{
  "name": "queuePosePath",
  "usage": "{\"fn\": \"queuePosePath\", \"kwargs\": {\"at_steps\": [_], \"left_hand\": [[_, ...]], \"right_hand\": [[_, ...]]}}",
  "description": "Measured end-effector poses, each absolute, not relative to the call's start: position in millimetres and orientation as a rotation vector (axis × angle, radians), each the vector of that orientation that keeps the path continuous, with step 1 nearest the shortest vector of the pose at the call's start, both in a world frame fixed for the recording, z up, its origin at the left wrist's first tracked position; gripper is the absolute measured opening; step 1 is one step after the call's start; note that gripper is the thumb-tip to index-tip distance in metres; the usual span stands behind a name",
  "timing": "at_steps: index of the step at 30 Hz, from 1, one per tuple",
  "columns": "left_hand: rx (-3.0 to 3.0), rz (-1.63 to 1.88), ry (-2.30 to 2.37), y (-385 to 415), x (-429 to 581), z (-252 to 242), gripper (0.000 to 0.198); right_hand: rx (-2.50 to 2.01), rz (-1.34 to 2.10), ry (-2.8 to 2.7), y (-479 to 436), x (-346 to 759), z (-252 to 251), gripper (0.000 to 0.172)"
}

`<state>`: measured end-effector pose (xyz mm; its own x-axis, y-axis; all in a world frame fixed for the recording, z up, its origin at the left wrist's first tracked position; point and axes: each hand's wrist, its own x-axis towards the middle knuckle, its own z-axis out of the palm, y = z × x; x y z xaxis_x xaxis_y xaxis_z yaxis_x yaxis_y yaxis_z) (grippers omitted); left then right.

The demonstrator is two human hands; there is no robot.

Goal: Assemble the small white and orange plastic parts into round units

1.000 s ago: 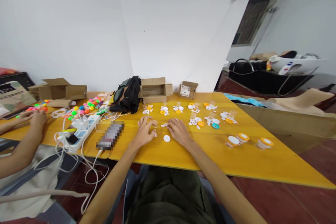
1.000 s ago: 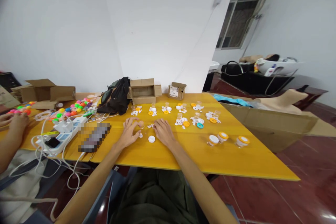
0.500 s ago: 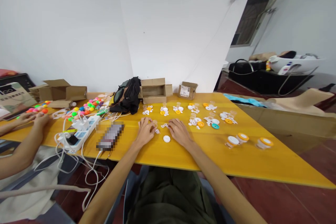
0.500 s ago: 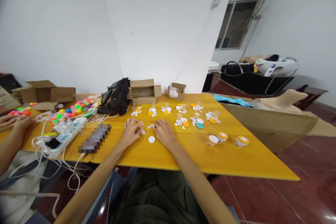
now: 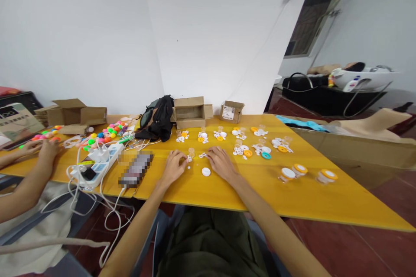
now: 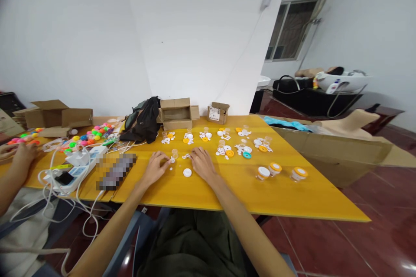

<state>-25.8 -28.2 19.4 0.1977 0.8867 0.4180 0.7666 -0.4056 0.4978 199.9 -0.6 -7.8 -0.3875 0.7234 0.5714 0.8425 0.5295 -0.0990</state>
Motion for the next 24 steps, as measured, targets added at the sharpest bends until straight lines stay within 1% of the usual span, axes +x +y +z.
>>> {"fn": "queuePosePath", "kwargs": {"at_steps": [4,13,24], "left_hand": [[2.321,0.973,1.454,-37.5,-28.9,12.5,0.013],[2.286,0.942,1.371,-37.2,-25.3,16.3,0.017],[1.985,0.974,1.178,-33.3,-7.4,20.7,0.009]], "right_hand": [[-1.295,-0.284,-2.228,-0.8,198.6,-6.5,0.022],[-1.243,-0.251,-2.242,3.9,199.7,-10.2,0.021],[-1.188,-0.266,-2.274,-0.1,201.9,-10.5,0.025]]}}
